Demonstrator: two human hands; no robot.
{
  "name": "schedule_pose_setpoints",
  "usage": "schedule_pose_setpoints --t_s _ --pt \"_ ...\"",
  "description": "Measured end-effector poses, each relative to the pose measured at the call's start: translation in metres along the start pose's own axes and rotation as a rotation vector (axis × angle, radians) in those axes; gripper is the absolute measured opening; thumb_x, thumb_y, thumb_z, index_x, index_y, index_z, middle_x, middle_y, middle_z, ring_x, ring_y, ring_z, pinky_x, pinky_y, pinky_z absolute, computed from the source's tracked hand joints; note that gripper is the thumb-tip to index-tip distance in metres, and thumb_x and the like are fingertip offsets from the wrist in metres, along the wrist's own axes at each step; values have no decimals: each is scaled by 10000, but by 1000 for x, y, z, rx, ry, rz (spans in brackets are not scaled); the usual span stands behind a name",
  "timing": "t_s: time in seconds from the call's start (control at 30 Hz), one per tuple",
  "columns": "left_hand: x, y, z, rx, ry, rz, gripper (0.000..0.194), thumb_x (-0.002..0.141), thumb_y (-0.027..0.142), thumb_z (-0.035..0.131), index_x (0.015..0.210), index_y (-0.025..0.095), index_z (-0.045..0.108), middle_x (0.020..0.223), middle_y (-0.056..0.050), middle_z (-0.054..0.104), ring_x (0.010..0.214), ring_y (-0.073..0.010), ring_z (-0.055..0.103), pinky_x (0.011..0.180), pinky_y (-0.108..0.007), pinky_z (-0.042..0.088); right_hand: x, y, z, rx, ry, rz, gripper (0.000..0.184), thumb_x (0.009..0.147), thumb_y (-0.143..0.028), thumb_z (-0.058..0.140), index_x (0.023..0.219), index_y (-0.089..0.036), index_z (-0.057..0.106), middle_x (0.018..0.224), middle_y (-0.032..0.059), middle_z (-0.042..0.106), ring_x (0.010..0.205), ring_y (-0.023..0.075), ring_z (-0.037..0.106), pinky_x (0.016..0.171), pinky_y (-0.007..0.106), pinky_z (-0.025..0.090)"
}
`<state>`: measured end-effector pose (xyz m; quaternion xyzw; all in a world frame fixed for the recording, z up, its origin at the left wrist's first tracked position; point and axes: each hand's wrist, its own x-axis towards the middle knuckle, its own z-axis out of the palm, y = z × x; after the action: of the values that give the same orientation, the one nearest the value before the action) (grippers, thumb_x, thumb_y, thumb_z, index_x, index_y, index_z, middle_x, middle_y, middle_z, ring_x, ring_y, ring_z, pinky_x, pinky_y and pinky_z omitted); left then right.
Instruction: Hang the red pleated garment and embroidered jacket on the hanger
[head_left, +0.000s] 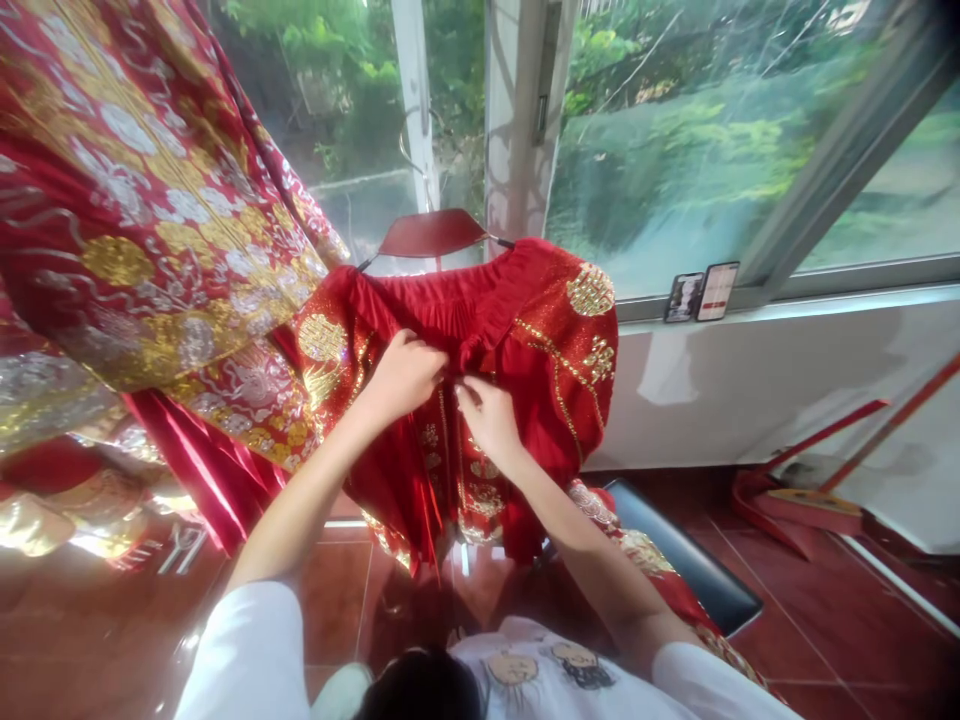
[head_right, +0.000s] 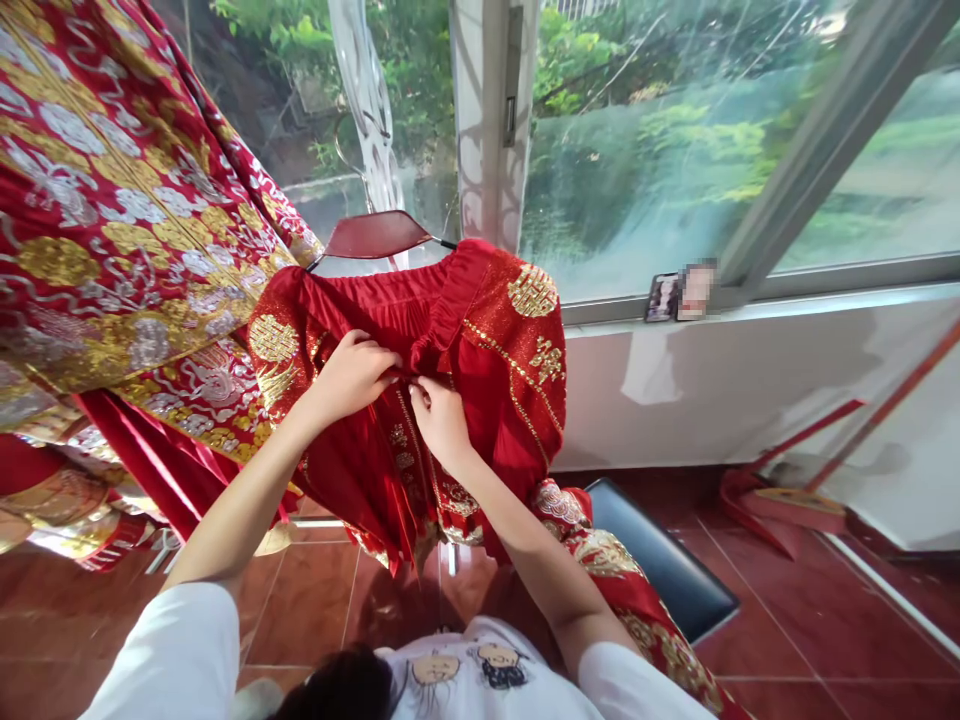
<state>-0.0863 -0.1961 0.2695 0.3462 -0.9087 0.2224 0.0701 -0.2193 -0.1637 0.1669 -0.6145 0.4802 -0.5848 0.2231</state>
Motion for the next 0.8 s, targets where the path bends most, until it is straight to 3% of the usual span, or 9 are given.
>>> schedule_pose_setpoints --t_s 0.2,0.37,0.53,0.67,0.8 --pt "-10 -1 -10 -247 4 20 302 804 82 419 856 190 697 790 -49 700 829 -198 611 893 -411 313 -4 -13 -2 37 32 55 229 856 -331 564 840 -137 683 697 54 693 633 165 659 635 255 513" --pt "-11 -2 -7 -359 37 -6 273 847 155 433 872 185 703 814 -37 710 832 -185 596 920 -403 279 -12 -21 7 152 104 120 218 831 -339 584 754 -152 665 654 44 679 557 142 615 577 246 489" --pt "-14 0 0 -443 107 -105 230 827 218 491 856 186 718 799 -14 730 745 -157 590 944 -388 276 -13 -25 15 382 160 190 195 788 -331 601 743 -146 641 601 6 623 504 104 546 516 221 447" --pt "-14 3 4 -537 180 -219 269 856 250 468 776 176 713 716 8 718 606 -120 528 962 -383 277 -12 -30 14 430 172 219 201 755 -334 615 743 -135 639 569 -15 571 480 88 478 472 216 384" --pt "-11 6 4 -567 203 -217 290 889 240 464 741 183 707 675 19 699 600 -119 497 949 -375 281 -14 -32 16 455 197 237 169 727 -302 617 671 -143 615 533 -42 493 474 74 407 466 217 322"
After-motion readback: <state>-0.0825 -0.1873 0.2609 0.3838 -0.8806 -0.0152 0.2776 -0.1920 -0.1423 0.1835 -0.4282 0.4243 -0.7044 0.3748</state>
